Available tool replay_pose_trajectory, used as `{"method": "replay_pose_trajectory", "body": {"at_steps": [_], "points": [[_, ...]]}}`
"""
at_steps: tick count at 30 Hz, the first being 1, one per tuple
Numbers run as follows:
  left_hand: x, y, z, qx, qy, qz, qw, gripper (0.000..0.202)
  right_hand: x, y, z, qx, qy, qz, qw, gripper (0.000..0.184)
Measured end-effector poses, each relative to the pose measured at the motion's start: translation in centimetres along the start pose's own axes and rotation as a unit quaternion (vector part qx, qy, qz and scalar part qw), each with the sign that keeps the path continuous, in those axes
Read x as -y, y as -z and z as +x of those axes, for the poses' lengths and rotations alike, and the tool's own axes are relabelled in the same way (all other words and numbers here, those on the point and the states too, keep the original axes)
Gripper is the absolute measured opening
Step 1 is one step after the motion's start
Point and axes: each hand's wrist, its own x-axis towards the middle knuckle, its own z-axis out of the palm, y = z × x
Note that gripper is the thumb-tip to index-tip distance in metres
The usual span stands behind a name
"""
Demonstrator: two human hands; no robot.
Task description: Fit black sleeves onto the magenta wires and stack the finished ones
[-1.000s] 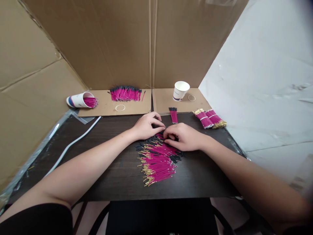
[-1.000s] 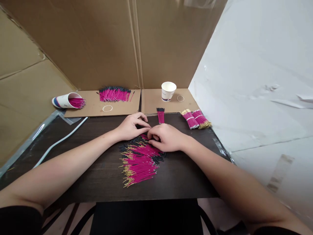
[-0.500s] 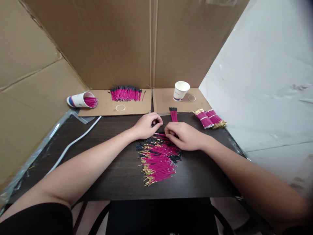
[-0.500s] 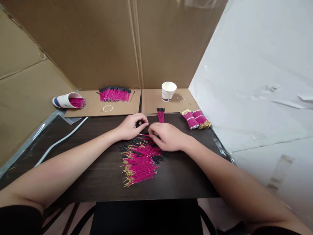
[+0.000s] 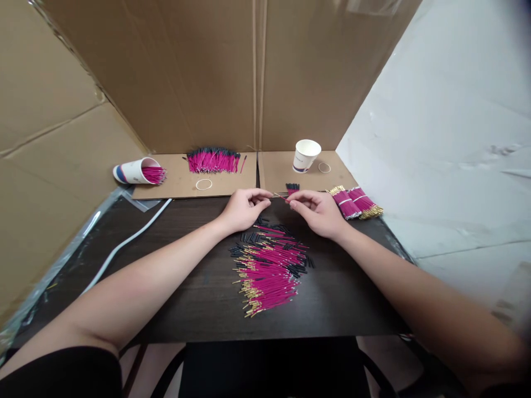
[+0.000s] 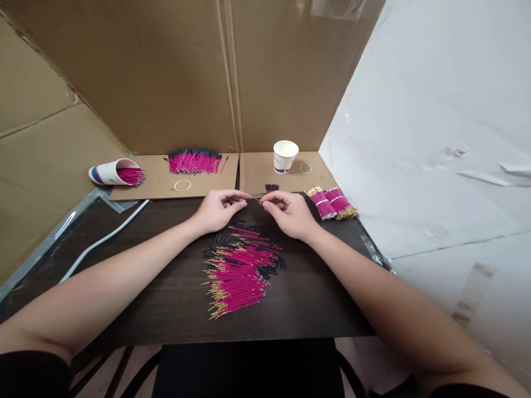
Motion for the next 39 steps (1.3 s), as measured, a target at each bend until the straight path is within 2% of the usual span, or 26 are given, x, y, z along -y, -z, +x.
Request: {"method": "replay_pose_trajectory", "body": {"at_steps": [6, 14, 39], "points": [[-0.12, 0.09, -0.01, -0.002, 0.003, 0.026, 1.0, 0.017, -0.61, 0.04, 0.15, -0.037, 0.0, -0.063, 0.997, 0.028], [-0.5, 0.11, 0.08, 0.002, 0.009, 0.02, 1.0, 0.01, -0.4, -0.05, 0.05, -0.023, 0.025, -0.111, 0.993, 0.024], [-0.85, 0.03, -0.15, 0.013, 0.01, 0.023, 1.0, 0.009, -0.46, -0.06, 0.11, -0.007, 0.025, -0.129, 0.991, 0.026]]}}
